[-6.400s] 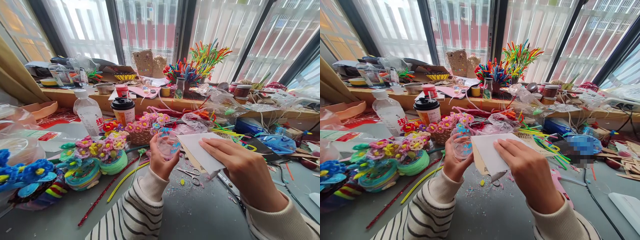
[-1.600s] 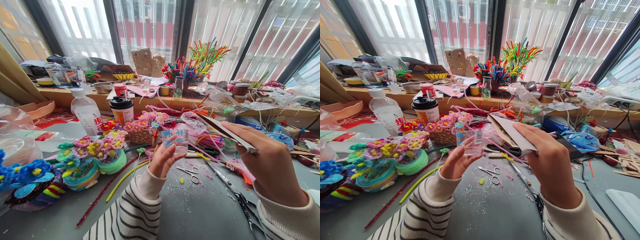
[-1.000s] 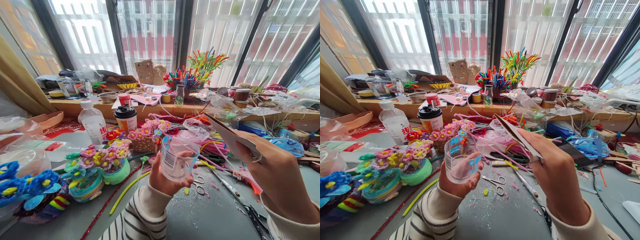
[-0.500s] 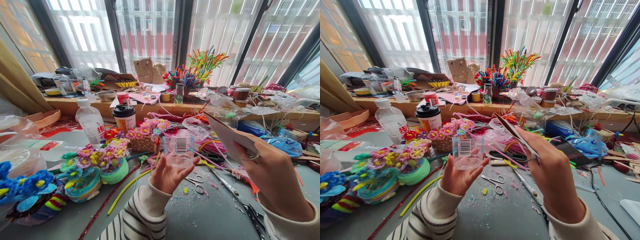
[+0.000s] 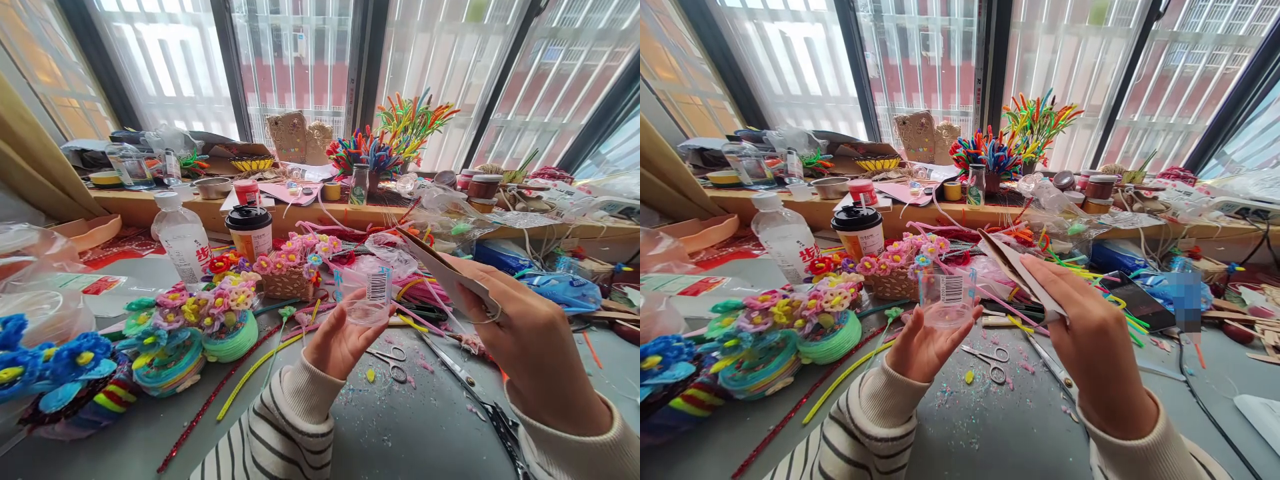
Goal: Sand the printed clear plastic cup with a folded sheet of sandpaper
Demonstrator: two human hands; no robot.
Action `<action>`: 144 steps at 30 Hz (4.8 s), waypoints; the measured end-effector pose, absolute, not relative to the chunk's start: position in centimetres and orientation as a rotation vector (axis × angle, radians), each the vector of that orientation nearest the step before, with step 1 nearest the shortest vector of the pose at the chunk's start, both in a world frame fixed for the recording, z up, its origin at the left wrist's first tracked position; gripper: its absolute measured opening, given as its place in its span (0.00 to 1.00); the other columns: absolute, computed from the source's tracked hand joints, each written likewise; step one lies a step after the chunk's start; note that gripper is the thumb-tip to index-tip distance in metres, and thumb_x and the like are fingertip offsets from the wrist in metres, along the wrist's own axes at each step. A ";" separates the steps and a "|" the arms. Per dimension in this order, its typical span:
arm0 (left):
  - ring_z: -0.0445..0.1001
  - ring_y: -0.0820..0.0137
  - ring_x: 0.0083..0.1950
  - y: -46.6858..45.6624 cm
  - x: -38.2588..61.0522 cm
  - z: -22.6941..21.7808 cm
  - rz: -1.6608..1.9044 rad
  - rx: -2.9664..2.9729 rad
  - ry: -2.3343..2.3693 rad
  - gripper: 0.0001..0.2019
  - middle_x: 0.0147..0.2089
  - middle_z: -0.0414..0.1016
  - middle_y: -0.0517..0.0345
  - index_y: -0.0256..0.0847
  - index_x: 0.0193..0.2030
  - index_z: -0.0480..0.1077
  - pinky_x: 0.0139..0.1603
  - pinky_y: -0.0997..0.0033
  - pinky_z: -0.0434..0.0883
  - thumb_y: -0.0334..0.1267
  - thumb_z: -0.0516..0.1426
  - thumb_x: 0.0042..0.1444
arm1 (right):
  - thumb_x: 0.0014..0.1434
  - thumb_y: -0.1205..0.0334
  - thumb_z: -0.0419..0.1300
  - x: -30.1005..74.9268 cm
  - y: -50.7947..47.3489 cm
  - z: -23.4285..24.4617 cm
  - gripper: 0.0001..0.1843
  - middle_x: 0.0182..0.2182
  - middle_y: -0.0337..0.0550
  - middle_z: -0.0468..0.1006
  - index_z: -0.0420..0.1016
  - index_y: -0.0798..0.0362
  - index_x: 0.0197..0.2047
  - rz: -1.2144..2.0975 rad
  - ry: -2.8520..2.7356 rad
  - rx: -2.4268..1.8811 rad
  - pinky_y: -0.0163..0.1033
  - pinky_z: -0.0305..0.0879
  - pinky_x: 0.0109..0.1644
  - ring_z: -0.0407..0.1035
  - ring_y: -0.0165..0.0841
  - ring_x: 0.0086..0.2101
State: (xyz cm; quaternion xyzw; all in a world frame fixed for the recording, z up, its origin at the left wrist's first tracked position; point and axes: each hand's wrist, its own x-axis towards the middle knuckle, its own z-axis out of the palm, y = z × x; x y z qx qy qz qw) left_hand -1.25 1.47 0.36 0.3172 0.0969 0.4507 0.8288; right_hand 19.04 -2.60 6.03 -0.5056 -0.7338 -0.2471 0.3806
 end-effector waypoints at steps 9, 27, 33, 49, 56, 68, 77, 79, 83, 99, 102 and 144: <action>0.71 0.63 0.52 1.9 -1.1 -0.1 1.027 0.643 0.252 0.17 0.47 0.73 0.52 0.41 0.43 0.69 0.60 0.61 0.62 0.42 0.60 0.46 | 0.54 0.75 0.48 18.2 -2.8 6.1 0.28 0.53 0.42 0.69 0.60 0.48 0.57 -0.465 -2.160 -1.138 0.41 0.63 0.54 0.63 0.32 0.52; 0.76 0.65 0.39 1.7 -0.6 0.7 1.130 0.655 0.553 0.26 0.39 0.75 0.50 0.35 0.47 0.62 0.48 0.62 0.71 0.36 0.65 0.40 | 0.56 0.75 0.48 17.0 -2.5 5.6 0.21 0.46 0.44 0.75 0.68 0.55 0.51 -0.544 -2.183 -1.100 0.36 0.67 0.49 0.69 0.30 0.46; 0.75 0.69 0.35 1.8 -0.3 0.6 1.189 0.649 0.713 0.30 0.36 0.75 0.54 0.36 0.46 0.63 0.39 0.68 0.73 0.36 0.67 0.33 | 0.57 0.73 0.48 16.4 -2.6 5.6 0.18 0.44 0.47 0.75 0.71 0.57 0.48 -0.588 -2.189 -1.065 0.37 0.68 0.47 0.70 0.32 0.44; 0.74 0.62 0.44 2.4 0.3 -0.9 1.298 0.761 0.810 0.36 0.38 0.75 0.53 0.37 0.43 0.65 0.50 0.61 0.68 0.39 0.70 0.21 | 0.57 0.73 0.47 16.5 -2.5 5.5 0.19 0.43 0.44 0.76 0.71 0.55 0.49 -0.665 -2.221 -1.106 0.35 0.69 0.43 0.71 0.32 0.43; 0.75 0.65 0.39 2.7 0.3 -1.1 1.328 0.749 0.754 0.35 0.37 0.75 0.54 0.37 0.43 0.65 0.46 0.64 0.69 0.38 0.70 0.22 | 0.57 0.74 0.47 16.4 -2.4 5.0 0.20 0.44 0.45 0.76 0.70 0.55 0.49 -0.696 -2.179 -1.124 0.35 0.69 0.43 0.70 0.32 0.43; 0.74 0.71 0.35 2.4 -0.1 -0.6 1.388 0.782 0.766 0.30 0.36 0.73 0.58 0.38 0.42 0.66 0.45 0.65 0.69 0.37 0.69 0.27 | 0.55 0.76 0.49 16.8 -2.3 4.6 0.21 0.44 0.45 0.76 0.69 0.54 0.51 -0.855 -2.072 -1.298 0.37 0.69 0.42 0.71 0.34 0.43; 0.73 0.70 0.37 2.4 -0.1 -0.5 1.460 0.872 0.774 0.35 0.37 0.73 0.56 0.38 0.47 0.63 0.44 0.67 0.68 0.35 0.68 0.27 | 0.57 0.73 0.49 16.3 -2.9 5.2 0.19 0.43 0.47 0.76 0.70 0.54 0.50 -0.931 -2.181 -1.254 0.38 0.70 0.40 0.71 0.36 0.41; 0.73 0.69 0.37 2.2 -0.1 -0.2 1.487 0.909 0.765 0.34 0.38 0.73 0.56 0.38 0.46 0.63 0.45 0.66 0.67 0.34 0.68 0.28 | 0.57 0.72 0.49 16.3 -2.9 5.2 0.18 0.44 0.48 0.76 0.70 0.55 0.50 -0.921 -2.197 -1.217 0.39 0.69 0.42 0.71 0.36 0.42; 0.73 0.69 0.37 1.9 -0.2 0.2 1.487 0.961 0.733 0.34 0.39 0.73 0.55 0.38 0.47 0.61 0.44 0.65 0.67 0.33 0.67 0.30 | 0.57 0.73 0.48 16.2 -2.8 5.1 0.19 0.42 0.47 0.77 0.70 0.55 0.49 -0.920 -2.191 -1.228 0.37 0.70 0.40 0.71 0.34 0.41; 0.72 0.68 0.40 1.9 -0.2 0.0 1.524 1.049 0.726 0.35 0.40 0.70 0.55 0.40 0.49 0.60 0.45 0.67 0.67 0.34 0.67 0.31 | 0.56 0.73 0.49 16.5 -2.6 4.8 0.20 0.43 0.46 0.76 0.69 0.53 0.51 -0.901 -2.124 -1.300 0.37 0.70 0.39 0.71 0.35 0.42; 0.72 0.68 0.39 1.9 -0.2 -0.1 1.525 1.049 0.730 0.36 0.40 0.70 0.54 0.40 0.49 0.60 0.43 0.67 0.67 0.35 0.67 0.30 | 0.57 0.72 0.50 16.6 -2.7 4.9 0.20 0.45 0.47 0.75 0.68 0.54 0.52 -0.876 -2.132 -1.247 0.38 0.69 0.43 0.70 0.35 0.44; 0.72 0.70 0.38 2.0 -0.1 -0.1 1.539 1.030 0.706 0.34 0.40 0.71 0.55 0.39 0.49 0.60 0.43 0.68 0.68 0.34 0.67 0.32 | 0.54 0.76 0.50 15.8 -2.6 4.0 0.22 0.44 0.45 0.75 0.68 0.54 0.51 -0.830 -2.060 -1.283 0.36 0.69 0.43 0.71 0.34 0.43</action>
